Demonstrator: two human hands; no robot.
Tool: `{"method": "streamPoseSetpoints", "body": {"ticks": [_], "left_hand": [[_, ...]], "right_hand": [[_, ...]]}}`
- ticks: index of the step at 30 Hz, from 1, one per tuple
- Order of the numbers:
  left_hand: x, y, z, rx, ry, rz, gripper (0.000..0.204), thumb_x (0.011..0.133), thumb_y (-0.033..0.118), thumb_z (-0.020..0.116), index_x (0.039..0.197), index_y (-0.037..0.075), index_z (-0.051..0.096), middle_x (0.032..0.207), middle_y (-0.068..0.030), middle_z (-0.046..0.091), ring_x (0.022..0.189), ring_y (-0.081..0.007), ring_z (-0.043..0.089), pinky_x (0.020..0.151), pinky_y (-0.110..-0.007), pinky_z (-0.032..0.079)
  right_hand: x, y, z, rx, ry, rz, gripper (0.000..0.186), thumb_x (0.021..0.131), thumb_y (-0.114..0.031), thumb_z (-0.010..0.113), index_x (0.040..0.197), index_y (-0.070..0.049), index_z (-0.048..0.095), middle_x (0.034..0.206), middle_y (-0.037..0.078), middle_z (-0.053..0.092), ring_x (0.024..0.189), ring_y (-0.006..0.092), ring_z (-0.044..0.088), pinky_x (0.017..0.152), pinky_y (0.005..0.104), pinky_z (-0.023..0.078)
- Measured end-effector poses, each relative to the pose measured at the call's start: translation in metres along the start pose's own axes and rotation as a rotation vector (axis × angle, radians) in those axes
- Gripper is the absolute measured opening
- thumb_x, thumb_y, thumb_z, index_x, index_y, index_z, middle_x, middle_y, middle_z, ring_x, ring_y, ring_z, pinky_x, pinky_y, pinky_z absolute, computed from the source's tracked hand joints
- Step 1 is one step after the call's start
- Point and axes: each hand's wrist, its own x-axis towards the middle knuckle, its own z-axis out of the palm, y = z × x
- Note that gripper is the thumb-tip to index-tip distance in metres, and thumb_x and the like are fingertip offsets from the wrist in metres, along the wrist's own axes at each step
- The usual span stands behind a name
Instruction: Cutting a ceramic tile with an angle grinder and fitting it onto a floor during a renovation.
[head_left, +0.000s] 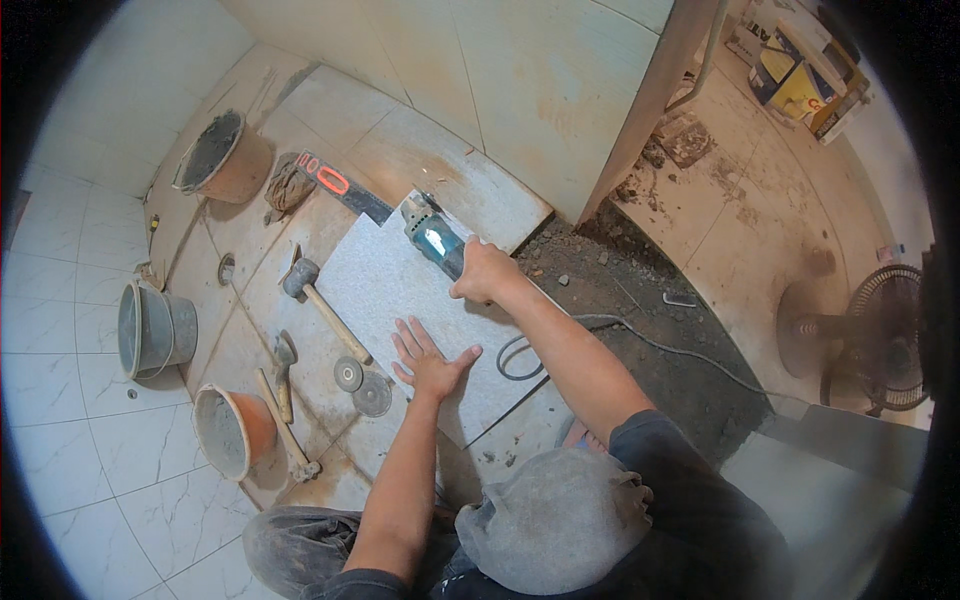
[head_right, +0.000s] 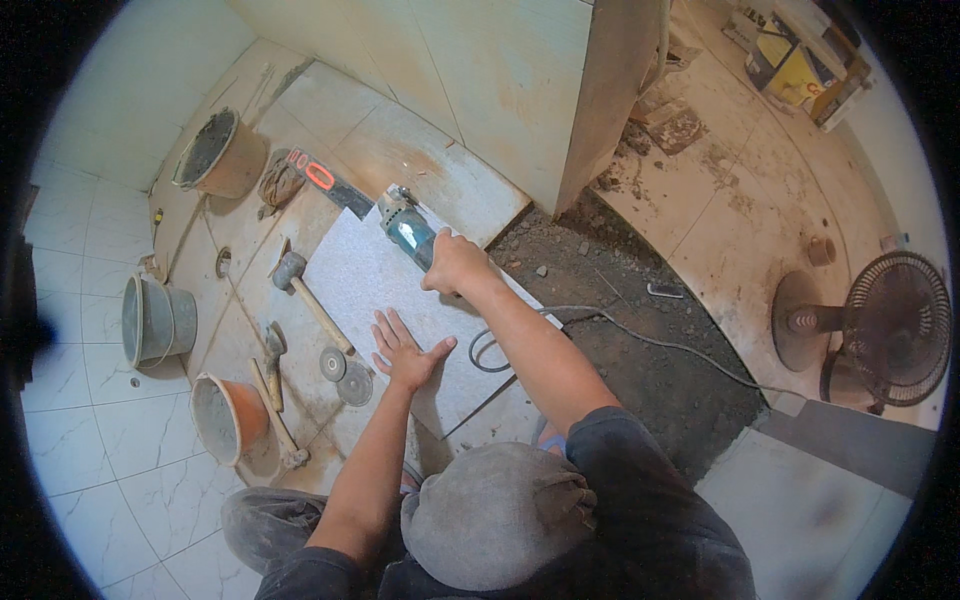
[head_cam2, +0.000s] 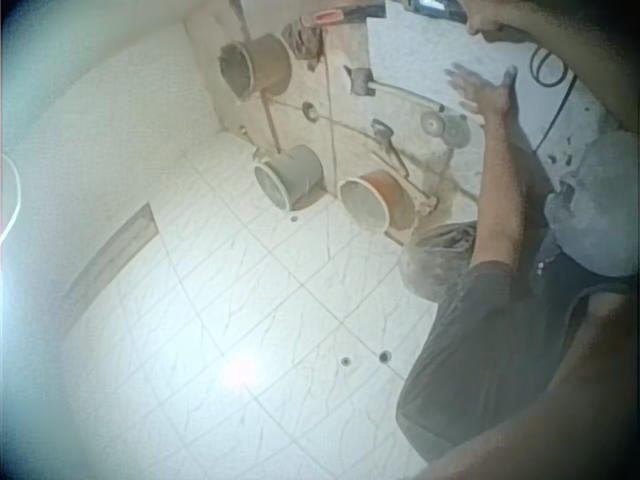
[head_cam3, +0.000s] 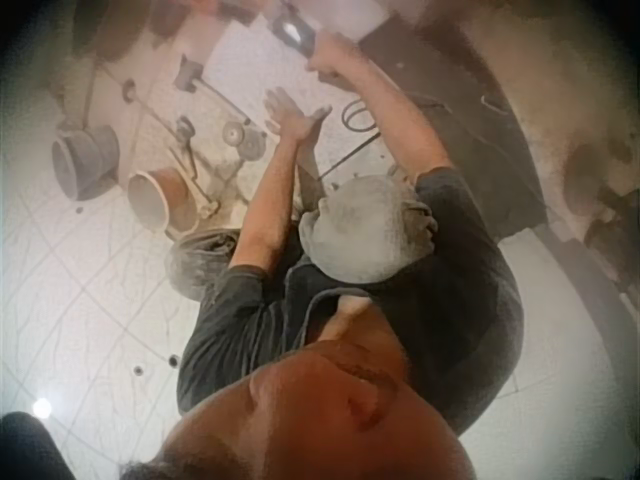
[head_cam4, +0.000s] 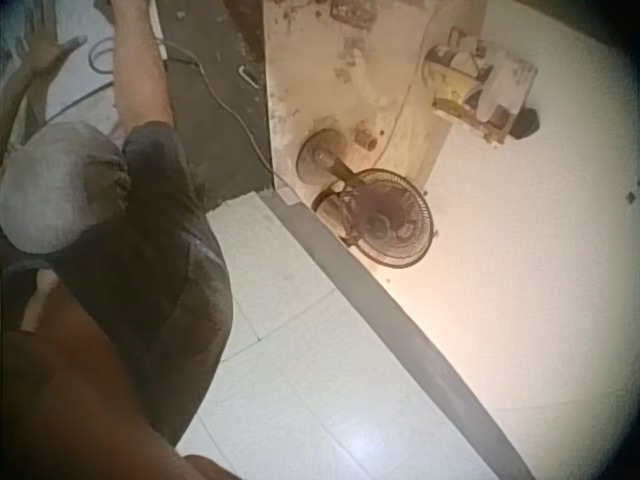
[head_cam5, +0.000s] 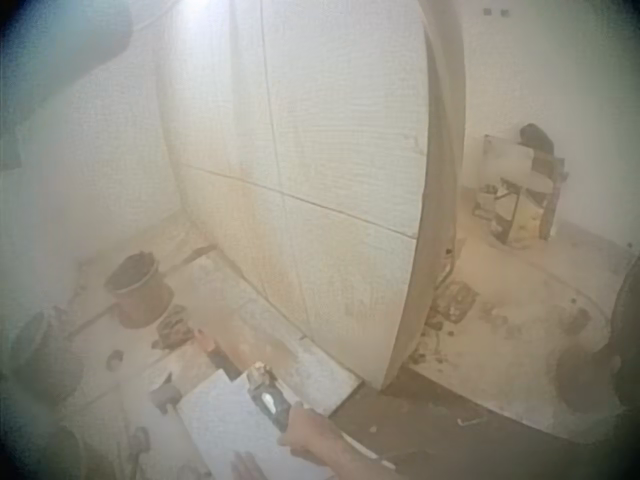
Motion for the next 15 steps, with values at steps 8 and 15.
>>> {"method": "streamPoseSetpoints", "body": {"ticks": [8, 15], "left_hand": [[-0.001, -0.002, 0.0, -0.005, -0.018, -0.014, 0.149, 0.061, 0.087, 0.071, 0.163, 0.011, -0.008, 0.169, -0.0163, -0.015, 0.155, -0.0368, -0.015, 0.115, -0.071, -0.003], [0.0, -0.004, -0.002, 0.0, -0.012, -0.005, 0.15, 0.061, 0.087, 0.071, 0.162, 0.009, -0.008, 0.169, -0.0171, -0.016, 0.155, -0.0364, -0.016, 0.115, -0.071, -0.004]], "right_hand": [[-0.003, 0.0, 0.0, 0.023, -0.02, 0.005, 0.078, 0.063, -0.031, 0.087, 0.122, 0.008, 0.053, 0.113, 0.031, 0.068, 0.108, 0.0425, 0.068, 0.093, 0.0446, 0.056], [-0.013, 0.006, 0.0, 0.015, -0.013, 0.004, 0.079, 0.063, -0.03, 0.086, 0.123, 0.008, 0.052, 0.113, 0.031, 0.067, 0.108, 0.0429, 0.068, 0.094, 0.0452, 0.055]]}}
